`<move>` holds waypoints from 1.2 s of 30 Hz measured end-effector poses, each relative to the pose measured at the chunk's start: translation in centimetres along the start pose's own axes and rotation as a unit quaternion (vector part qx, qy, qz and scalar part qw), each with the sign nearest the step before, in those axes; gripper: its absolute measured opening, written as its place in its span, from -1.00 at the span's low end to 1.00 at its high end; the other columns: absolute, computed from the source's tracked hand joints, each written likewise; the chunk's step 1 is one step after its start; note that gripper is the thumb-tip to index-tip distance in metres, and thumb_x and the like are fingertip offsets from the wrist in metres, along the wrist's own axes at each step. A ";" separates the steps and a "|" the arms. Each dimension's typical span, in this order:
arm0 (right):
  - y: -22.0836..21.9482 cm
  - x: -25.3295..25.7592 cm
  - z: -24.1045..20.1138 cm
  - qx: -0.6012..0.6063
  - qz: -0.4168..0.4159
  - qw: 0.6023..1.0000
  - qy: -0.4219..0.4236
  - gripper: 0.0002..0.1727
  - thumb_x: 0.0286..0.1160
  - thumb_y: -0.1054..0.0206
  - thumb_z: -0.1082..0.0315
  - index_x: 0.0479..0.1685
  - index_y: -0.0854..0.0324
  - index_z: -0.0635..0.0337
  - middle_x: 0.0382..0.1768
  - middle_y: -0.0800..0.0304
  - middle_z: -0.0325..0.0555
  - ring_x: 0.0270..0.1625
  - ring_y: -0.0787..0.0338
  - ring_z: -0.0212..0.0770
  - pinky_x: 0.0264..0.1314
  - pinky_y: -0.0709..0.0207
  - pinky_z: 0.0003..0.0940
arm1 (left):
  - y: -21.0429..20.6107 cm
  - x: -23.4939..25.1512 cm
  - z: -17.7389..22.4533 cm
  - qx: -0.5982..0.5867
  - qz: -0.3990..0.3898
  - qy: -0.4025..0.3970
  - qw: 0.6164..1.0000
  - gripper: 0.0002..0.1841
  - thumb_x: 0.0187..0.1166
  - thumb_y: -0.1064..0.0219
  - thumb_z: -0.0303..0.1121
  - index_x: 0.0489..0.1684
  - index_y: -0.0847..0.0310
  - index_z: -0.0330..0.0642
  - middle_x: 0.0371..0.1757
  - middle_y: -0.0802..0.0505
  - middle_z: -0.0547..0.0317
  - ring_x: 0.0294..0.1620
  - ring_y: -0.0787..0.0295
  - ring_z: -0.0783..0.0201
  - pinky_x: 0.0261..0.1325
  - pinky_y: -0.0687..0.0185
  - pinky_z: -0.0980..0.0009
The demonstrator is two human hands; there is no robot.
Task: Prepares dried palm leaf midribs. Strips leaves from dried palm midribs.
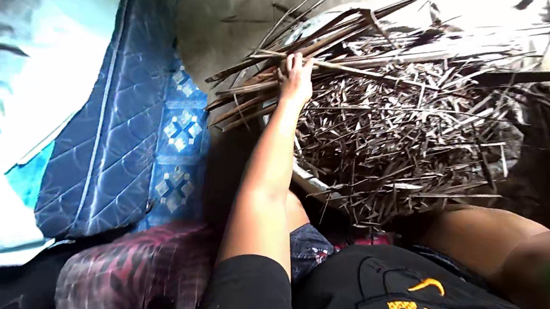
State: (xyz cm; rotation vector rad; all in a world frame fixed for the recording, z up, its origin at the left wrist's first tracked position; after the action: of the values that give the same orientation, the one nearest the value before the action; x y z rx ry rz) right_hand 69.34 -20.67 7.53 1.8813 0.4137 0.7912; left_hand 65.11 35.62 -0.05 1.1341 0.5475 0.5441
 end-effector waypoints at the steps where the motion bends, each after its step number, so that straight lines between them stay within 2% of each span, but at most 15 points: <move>1: -0.2 -0.4 0.7 0.007 -0.007 1.000 -0.006 -0.66 0.51 -0.17 0.38 -0.21 -0.73 0.55 -0.29 -0.80 0.42 -0.18 -0.81 0.26 0.02 -0.64 -0.05 | -0.6 0.2 0.4 0.011 -0.009 -0.010 1.000 -0.42 0.59 -0.22 -0.55 0.65 -0.50 0.05 0.74 -0.43 -0.07 0.85 -0.07 -0.19 0.72 0.01 -0.39; 4: -0.2 -0.5 0.6 0.006 -0.005 1.000 -0.017 -0.63 0.50 -0.14 0.33 -0.21 -0.74 0.53 -0.30 -0.81 0.39 -0.20 -0.82 0.26 -0.04 -0.65 0.00 | -1.0 0.6 0.6 0.030 0.007 0.012 0.999 -0.54 0.64 -0.22 -0.50 0.54 -0.58 -0.09 0.65 -0.54 -0.15 0.76 -0.25 -0.23 0.70 -0.05 -0.37; 7: 0.0 -0.8 0.7 0.002 0.013 1.000 -0.020 -0.63 0.46 -0.17 0.28 -0.23 -0.76 0.46 -0.33 -0.83 0.33 -0.24 -0.82 0.24 -0.12 -0.64 0.01 | -1.1 0.7 -0.3 0.033 0.013 0.050 0.998 -0.49 0.61 -0.36 -0.41 0.59 -0.54 -0.13 0.58 -0.57 -0.29 0.67 -0.36 -0.34 0.66 -0.09 -0.41; 10: 0.1 -1.0 0.7 0.001 0.025 0.999 -0.031 -0.63 0.42 -0.19 0.25 -0.24 -0.77 0.42 -0.34 -0.84 0.29 -0.29 -0.83 0.20 -0.22 -0.64 0.02 | -1.6 0.5 -0.4 0.055 -0.009 0.049 0.997 -0.50 0.61 -0.37 -0.38 0.56 -0.54 -0.21 0.49 -0.65 -0.32 0.59 -0.46 -0.33 0.63 -0.13 -0.37; 12: 0.1 -1.0 0.5 -0.003 0.038 0.999 -0.031 -0.62 0.49 -0.18 0.20 -0.25 -0.77 0.37 -0.37 -0.81 0.26 -0.36 -0.80 0.15 -0.32 -0.63 -0.03 | -1.8 0.0 -0.2 0.057 -0.017 0.019 0.998 -0.59 0.60 -0.36 -0.38 0.40 -0.63 -0.28 0.41 -0.70 -0.33 0.53 -0.53 -0.32 0.62 -0.20 -0.34; 14: 0.1 -1.2 0.4 -0.010 0.060 0.998 -0.028 -0.62 0.47 -0.16 0.19 -0.27 -0.77 0.32 -0.40 -0.81 0.21 -0.41 -0.80 0.10 -0.38 -0.61 -0.07 | -1.1 -0.9 0.1 0.067 -0.003 -0.003 0.998 -0.70 0.62 -0.26 -0.45 0.26 -0.70 -0.29 0.32 -0.75 -0.31 0.48 -0.57 -0.29 0.62 -0.21 -0.29; 16: 0.2 -1.2 0.1 -0.018 0.073 0.997 -0.027 -0.63 0.44 -0.15 0.18 -0.29 -0.78 0.29 -0.42 -0.81 0.18 -0.44 -0.80 0.08 -0.43 -0.59 -0.08 | -0.4 -1.8 -0.2 0.070 -0.008 0.010 0.997 -0.71 0.64 -0.22 -0.46 0.22 -0.72 -0.26 0.31 -0.74 -0.29 0.44 -0.61 -0.27 0.58 -0.30 -0.25; 18: 0.3 -1.1 -0.2 -0.018 0.070 0.997 -0.028 -0.64 0.40 -0.15 0.20 -0.30 -0.77 0.30 -0.42 -0.81 0.18 -0.46 -0.79 0.10 -0.48 -0.56 -0.05 | 0.4 -2.6 -1.5 0.031 -0.024 0.059 0.998 -0.69 0.64 -0.26 -0.42 0.29 -0.69 -0.24 0.42 -0.65 -0.34 0.46 -0.58 -0.33 0.50 -0.42 -0.29; 20: 0.3 -1.0 -0.5 -0.014 0.056 0.998 -0.031 -0.64 0.37 -0.15 0.20 -0.27 -0.77 0.30 -0.39 -0.81 0.18 -0.44 -0.80 0.11 -0.47 -0.58 -0.03 | 1.3 -3.4 -3.8 -0.010 -0.016 0.115 0.993 -0.64 0.63 -0.29 -0.39 0.36 -0.66 -0.23 0.50 -0.59 -0.36 0.49 -0.56 -0.34 0.49 -0.45 -0.28; 24: 0.0 -0.9 -0.8 -0.012 0.067 0.997 -0.022 -0.63 0.39 -0.16 0.17 -0.29 -0.77 0.30 -0.39 -0.81 0.17 -0.47 -0.80 0.11 -0.51 -0.57 -0.04 | 1.8 -5.5 -9.7 -0.045 0.028 0.210 0.976 -0.63 0.65 -0.23 -0.41 0.38 -0.65 -0.26 0.56 -0.55 -0.34 0.57 -0.52 -0.20 0.59 -0.42 -0.08; 27: -0.1 -0.9 -0.8 0.000 0.051 0.998 -0.029 -0.63 0.34 -0.19 0.20 -0.28 -0.77 0.35 -0.38 -0.80 0.26 -0.47 -0.79 0.19 -0.51 -0.56 0.03 | 0.9 -7.7 -12.8 -0.026 0.021 0.261 0.965 -0.63 0.66 -0.20 -0.41 0.40 -0.64 -0.24 0.59 -0.52 -0.32 0.61 -0.48 -0.17 0.63 -0.38 -0.03; 30: -0.4 -0.8 -0.7 0.002 0.040 0.999 -0.023 -0.68 0.39 -0.22 0.24 -0.28 -0.76 0.35 -0.38 -0.80 0.26 -0.44 -0.80 0.19 -0.47 -0.58 0.00 | 0.0 -9.3 -14.4 0.002 0.018 0.279 0.960 -0.60 0.63 -0.23 -0.41 0.42 -0.64 -0.18 0.61 -0.51 -0.30 0.64 -0.42 -0.22 0.63 -0.34 -0.09; 33: -0.5 -0.6 -0.7 0.006 0.029 0.999 -0.022 -0.70 0.36 -0.23 0.29 -0.26 -0.76 0.37 -0.36 -0.81 0.27 -0.39 -0.82 0.21 -0.43 -0.60 0.02 | -0.8 -9.7 -14.4 0.026 0.019 0.258 0.966 -0.55 0.60 -0.26 -0.41 0.50 -0.61 -0.08 0.62 -0.52 -0.24 0.69 -0.31 -0.27 0.60 -0.32 -0.19; 35: -0.5 -0.4 -0.7 0.010 0.021 1.000 -0.021 -0.72 0.37 -0.25 0.31 -0.23 -0.75 0.39 -0.33 -0.82 0.30 -0.36 -0.84 0.23 -0.38 -0.63 0.04 | -1.4 -9.4 -14.1 0.020 0.015 0.237 0.971 -0.42 0.56 -0.36 -0.35 0.65 -0.48 -0.02 0.69 -0.44 -0.22 0.75 -0.21 -0.31 0.61 -0.24 -0.30; 36: -0.6 -0.4 -0.7 0.010 0.018 1.000 -0.023 -0.73 0.37 -0.27 0.33 -0.22 -0.76 0.39 -0.32 -0.83 0.30 -0.34 -0.85 0.23 -0.37 -0.63 0.04 | -1.7 -9.2 -13.9 0.017 0.012 0.230 0.973 -0.33 0.53 -0.41 -0.32 0.74 -0.37 0.00 0.76 -0.34 -0.22 0.81 -0.10 -0.31 0.65 -0.15 -0.35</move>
State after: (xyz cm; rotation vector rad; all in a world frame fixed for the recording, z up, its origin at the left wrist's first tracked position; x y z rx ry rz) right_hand 68.64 -20.17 7.02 1.9257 0.3615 0.7678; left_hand 49.35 38.56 -4.99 1.0482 0.9466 0.8291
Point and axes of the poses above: each hand's wrist, its own x-axis towards the middle knuckle, its own y-axis out of the back of the hand, z = x × y, the point moved 9 cm from there along x, towards the middle knuckle
